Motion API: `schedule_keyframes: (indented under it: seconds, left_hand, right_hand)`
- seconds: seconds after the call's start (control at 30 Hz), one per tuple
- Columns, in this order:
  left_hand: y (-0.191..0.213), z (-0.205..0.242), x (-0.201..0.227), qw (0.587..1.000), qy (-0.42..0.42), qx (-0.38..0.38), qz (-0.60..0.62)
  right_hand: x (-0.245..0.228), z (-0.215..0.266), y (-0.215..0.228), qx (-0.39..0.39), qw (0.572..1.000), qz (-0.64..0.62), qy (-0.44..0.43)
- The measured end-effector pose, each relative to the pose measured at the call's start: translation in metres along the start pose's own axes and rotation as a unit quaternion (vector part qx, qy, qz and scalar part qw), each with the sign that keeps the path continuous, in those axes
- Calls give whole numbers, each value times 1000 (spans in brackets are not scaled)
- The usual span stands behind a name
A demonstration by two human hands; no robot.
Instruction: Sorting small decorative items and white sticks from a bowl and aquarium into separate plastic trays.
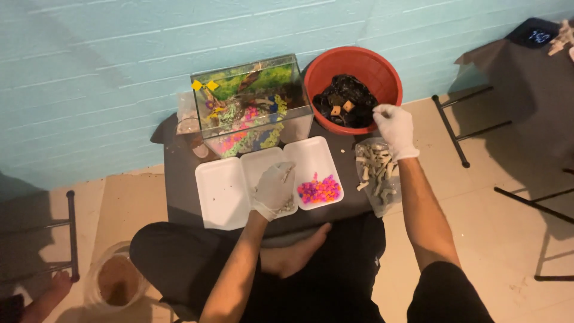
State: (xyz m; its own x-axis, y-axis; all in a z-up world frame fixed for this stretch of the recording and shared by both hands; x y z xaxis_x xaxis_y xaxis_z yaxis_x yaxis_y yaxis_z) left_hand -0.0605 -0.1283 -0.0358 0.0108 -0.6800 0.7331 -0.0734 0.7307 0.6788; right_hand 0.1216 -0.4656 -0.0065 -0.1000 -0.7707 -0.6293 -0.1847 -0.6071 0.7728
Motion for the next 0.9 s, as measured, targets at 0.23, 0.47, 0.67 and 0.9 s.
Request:
schedule_keyframes:
  seconds: [0.23,0.47,0.67,0.9]
  left_hand:
    - [11,7,-29,997,14,71,15]
    - [29,31,-73,986,147,21,70]
    - [39,48,-87,978,184,50,84]
    - [26,48,-105,979,162,80,95]
  right_hand:
    - [-39,33,-10,-33,999,-37,-21]
    - [-34,103,-3,-61,989,-135,-9]
    - [-13,129,-17,-96,981,-166,-7]
    - [-69,160,-13,-119,970,-192,-86]
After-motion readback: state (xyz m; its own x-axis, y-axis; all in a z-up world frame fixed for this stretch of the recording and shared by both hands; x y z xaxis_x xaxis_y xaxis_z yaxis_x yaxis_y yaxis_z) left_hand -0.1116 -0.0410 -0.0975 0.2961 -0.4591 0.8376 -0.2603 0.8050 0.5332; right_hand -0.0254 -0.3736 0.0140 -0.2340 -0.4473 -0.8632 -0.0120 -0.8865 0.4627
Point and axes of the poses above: each hand's wrist, its own z-axis away from the middle knuckle, its own y-axis out of the back of the hand, x = y × z, the point moved 2 cm from there along -z, towards the middle knuckle, and after that the axes turned 2 degrees about x, right-handed, at the moved point
